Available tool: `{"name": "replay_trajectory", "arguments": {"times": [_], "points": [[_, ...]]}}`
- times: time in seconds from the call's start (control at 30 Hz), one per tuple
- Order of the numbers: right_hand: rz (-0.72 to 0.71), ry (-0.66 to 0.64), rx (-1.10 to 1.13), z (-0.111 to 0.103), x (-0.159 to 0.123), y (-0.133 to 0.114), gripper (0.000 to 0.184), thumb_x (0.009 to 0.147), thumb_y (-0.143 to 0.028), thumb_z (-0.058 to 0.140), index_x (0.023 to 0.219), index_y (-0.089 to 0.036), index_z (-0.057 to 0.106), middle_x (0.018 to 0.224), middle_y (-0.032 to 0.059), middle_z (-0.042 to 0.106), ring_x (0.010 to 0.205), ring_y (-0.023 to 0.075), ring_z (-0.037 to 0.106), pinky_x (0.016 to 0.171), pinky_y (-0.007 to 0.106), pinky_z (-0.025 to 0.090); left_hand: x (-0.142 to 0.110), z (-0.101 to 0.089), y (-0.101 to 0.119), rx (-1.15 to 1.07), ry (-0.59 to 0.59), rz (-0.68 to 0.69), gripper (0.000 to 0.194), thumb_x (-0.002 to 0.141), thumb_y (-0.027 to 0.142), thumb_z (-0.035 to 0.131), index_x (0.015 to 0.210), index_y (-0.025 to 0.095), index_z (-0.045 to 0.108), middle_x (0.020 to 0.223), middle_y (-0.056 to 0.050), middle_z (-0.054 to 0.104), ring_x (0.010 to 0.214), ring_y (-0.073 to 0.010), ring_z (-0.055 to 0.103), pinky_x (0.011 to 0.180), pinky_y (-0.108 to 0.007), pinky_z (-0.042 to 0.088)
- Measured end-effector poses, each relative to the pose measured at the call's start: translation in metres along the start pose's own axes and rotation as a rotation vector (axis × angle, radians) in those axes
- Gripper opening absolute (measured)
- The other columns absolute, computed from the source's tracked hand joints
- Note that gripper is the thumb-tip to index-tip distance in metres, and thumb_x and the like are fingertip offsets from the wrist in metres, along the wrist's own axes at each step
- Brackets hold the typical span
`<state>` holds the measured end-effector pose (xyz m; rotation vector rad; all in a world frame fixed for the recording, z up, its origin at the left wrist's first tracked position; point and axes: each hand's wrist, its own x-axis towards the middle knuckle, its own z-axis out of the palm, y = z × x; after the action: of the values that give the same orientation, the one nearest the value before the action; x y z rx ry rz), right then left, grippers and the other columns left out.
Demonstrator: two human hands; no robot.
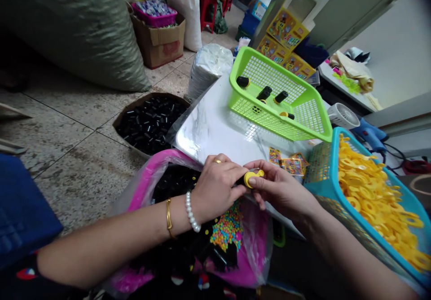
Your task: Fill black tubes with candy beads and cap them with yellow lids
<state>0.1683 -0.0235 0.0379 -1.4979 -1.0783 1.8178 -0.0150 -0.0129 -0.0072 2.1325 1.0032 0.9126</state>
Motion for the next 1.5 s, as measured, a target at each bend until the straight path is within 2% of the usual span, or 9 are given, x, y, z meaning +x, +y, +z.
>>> {"name": "replay_trajectory", "arguments": {"times": [0.13, 0.37, 0.53, 0.67, 0.8, 0.97, 1.17, 1.33, 1.5], "points": [[0.022, 0.004, 0.007, 0.002, 0.002, 0.0, 0.042, 0.074, -0.035, 0.078, 0.103, -0.019, 0.052, 0.061, -0.005, 0.058, 0.041, 0.0079, 0.053, 0.041, 0.021, 0.049, 0.006, -0.015, 0.009, -0.185, -0.058, -0.076, 0.021, 0.081, 0.024, 0.066, 0.1, 0.018, 0.069, 0.097, -0.006, 0.069, 0.088, -0.0195, 0.06, 0.083, -0.038, 0.046], [0.032, -0.072, 0.077, 0.001, 0.0, 0.006, 0.038, 0.085, -0.039, 0.068, 0.109, -0.019, 0.046, 0.066, -0.0005, 0.064, 0.046, 0.01, 0.059, 0.047, 0.022, 0.049, 0.011, 0.0, 0.02, -0.983, -0.16, -0.613, 0.018, 0.092, 0.031, 0.051, 0.097, 0.015, 0.055, 0.06, -0.001, 0.064, 0.051, -0.012, 0.065, 0.048, -0.021, 0.053], [-0.088, 0.1, 0.031, 0.01, -0.006, 0.01, 0.036, 0.086, -0.04, 0.067, 0.107, -0.022, 0.044, 0.055, -0.0068, 0.057, 0.045, 0.0087, 0.056, 0.045, 0.017, 0.044, 0.01, 0.014, 0.017, -1.028, -0.061, -0.543, 0.019, 0.093, 0.035, 0.052, 0.092, 0.016, 0.053, 0.058, 0.001, 0.063, 0.051, -0.0128, 0.067, 0.05, -0.022, 0.057], [-0.113, 0.179, 0.063, 0.016, -0.005, 0.022, 0.042, 0.08, -0.043, 0.071, 0.103, -0.024, 0.042, 0.054, -0.0102, 0.054, 0.036, 0.0077, 0.049, 0.038, 0.018, 0.043, 0.0, 0.015, 0.011, -0.961, -0.051, -0.435, 0.023, 0.094, 0.035, 0.05, 0.105, 0.015, 0.054, 0.081, -0.004, 0.069, 0.061, -0.0114, 0.069, 0.058, -0.021, 0.059], [-0.154, 0.222, 0.18, 0.009, -0.005, 0.029, 0.035, 0.079, -0.043, 0.072, 0.098, -0.019, 0.054, 0.062, -0.0049, 0.059, 0.04, 0.0061, 0.049, 0.035, 0.016, 0.039, -0.006, 0.015, 0.007, -0.793, -0.014, -0.251, 0.029, 0.086, 0.021, 0.061, 0.114, 0.016, 0.056, 0.1, -0.007, 0.068, 0.077, -0.0126, 0.07, 0.067, -0.021, 0.059], [-0.086, 0.161, 0.323, -0.012, -0.004, 0.024, 0.028, 0.078, -0.04, 0.072, 0.085, -0.014, 0.065, 0.069, 0.0021, 0.063, 0.053, 0.0068, 0.055, 0.044, 0.016, 0.044, -0.005, 0.017, 0.005, -0.674, 0.013, -0.231, 0.029, 0.085, 0.019, 0.06, 0.114, 0.016, 0.06, 0.089, -0.004, 0.07, 0.069, -0.0116, 0.068, 0.061, -0.021, 0.056], [0.024, -0.106, 0.031, -0.02, 0.011, 0.003, 0.041, 0.071, -0.048, 0.076, 0.084, -0.02, 0.05, 0.048, -0.0099, 0.048, 0.029, 0.0037, 0.033, 0.028, 0.015, 0.019, -0.002, 0.012, 0.006, -0.609, -0.029, -0.246, 0.029, 0.084, 0.019, 0.062, 0.113, 0.017, 0.064, 0.091, -0.004, 0.073, 0.068, -0.0109, 0.067, 0.065, -0.023, 0.055], [-0.066, 0.048, -0.423, -0.006, 0.013, -0.006, 0.036, 0.076, -0.041, 0.074, 0.081, -0.019, 0.046, 0.052, -0.0102, 0.041, 0.041, 0.0026, 0.031, 0.037, 0.014, 0.019, 0.0, 0.013, 0.007, -0.436, 0.034, -0.149, 0.035, 0.083, 0.016, 0.062, 0.119, 0.018, 0.063, 0.092, -0.003, 0.073, 0.068, -0.0108, 0.063, 0.074, -0.026, 0.054], [-0.122, 0.117, -0.495, 0.001, 0.003, -0.004, 0.038, 0.082, -0.053, 0.063, 0.085, -0.019, 0.047, 0.055, -0.0079, 0.046, 0.044, 0.0051, 0.04, 0.039, 0.016, 0.027, 0.0, 0.015, 0.005, -0.439, -0.014, -0.137, 0.038, 0.079, 0.011, 0.061, 0.115, 0.022, 0.066, 0.091, 0.0, 0.074, 0.065, -0.01, 0.063, 0.07, -0.023, 0.053]]}}
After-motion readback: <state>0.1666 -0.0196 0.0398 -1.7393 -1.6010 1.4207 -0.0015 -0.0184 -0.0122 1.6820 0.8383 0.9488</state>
